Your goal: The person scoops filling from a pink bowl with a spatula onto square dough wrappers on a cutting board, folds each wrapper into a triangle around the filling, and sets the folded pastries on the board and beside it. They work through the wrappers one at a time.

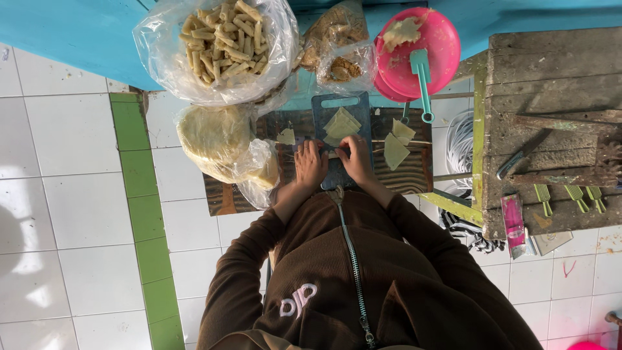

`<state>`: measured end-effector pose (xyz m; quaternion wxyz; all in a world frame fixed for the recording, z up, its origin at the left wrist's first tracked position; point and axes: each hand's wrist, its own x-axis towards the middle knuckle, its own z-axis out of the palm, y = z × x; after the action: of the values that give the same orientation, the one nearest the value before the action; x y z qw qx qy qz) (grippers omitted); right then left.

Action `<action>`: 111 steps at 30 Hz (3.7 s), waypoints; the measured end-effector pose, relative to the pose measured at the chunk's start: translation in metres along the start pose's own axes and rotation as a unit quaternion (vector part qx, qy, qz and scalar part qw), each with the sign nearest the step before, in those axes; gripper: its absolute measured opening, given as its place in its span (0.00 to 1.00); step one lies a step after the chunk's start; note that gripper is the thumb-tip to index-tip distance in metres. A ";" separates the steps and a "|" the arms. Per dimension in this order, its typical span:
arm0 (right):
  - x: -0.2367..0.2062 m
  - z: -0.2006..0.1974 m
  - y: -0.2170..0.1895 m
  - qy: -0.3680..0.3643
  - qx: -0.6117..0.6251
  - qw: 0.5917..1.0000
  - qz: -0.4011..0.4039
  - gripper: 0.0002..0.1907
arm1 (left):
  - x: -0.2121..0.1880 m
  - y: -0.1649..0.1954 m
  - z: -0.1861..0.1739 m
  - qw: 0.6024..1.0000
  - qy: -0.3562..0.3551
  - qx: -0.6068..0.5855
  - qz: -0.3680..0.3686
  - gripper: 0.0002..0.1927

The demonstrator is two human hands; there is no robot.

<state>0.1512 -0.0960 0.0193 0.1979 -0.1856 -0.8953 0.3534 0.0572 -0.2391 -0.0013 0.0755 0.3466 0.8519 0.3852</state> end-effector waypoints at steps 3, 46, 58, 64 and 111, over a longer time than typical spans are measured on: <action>0.007 0.000 -0.003 0.000 -0.043 0.997 -0.065 0.12 | 0.013 0.001 0.007 0.999 -0.019 0.045 0.011 0.13; 0.044 -0.021 -0.001 -0.041 -0.079 0.986 -0.139 0.06 | 0.050 -0.022 -0.018 0.995 -0.035 0.074 0.063 0.26; 0.076 -0.031 0.015 0.030 0.366 0.877 0.309 0.05 | 0.055 -0.010 -0.003 0.993 -0.063 0.086 0.060 0.25; 0.092 -0.052 0.023 0.051 0.540 0.722 0.430 0.07 | 0.056 -0.008 -0.004 0.990 -0.064 0.102 0.071 0.25; 0.007 -0.051 -0.005 -0.070 -0.120 0.978 -0.157 0.12 | -0.008 -0.005 -0.051 0.982 -0.020 0.052 0.183 0.29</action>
<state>0.1692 -0.0679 0.0586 0.1642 -0.0399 -0.9609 0.2196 0.0401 -0.2772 0.0291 0.0026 0.5076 0.7914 0.3406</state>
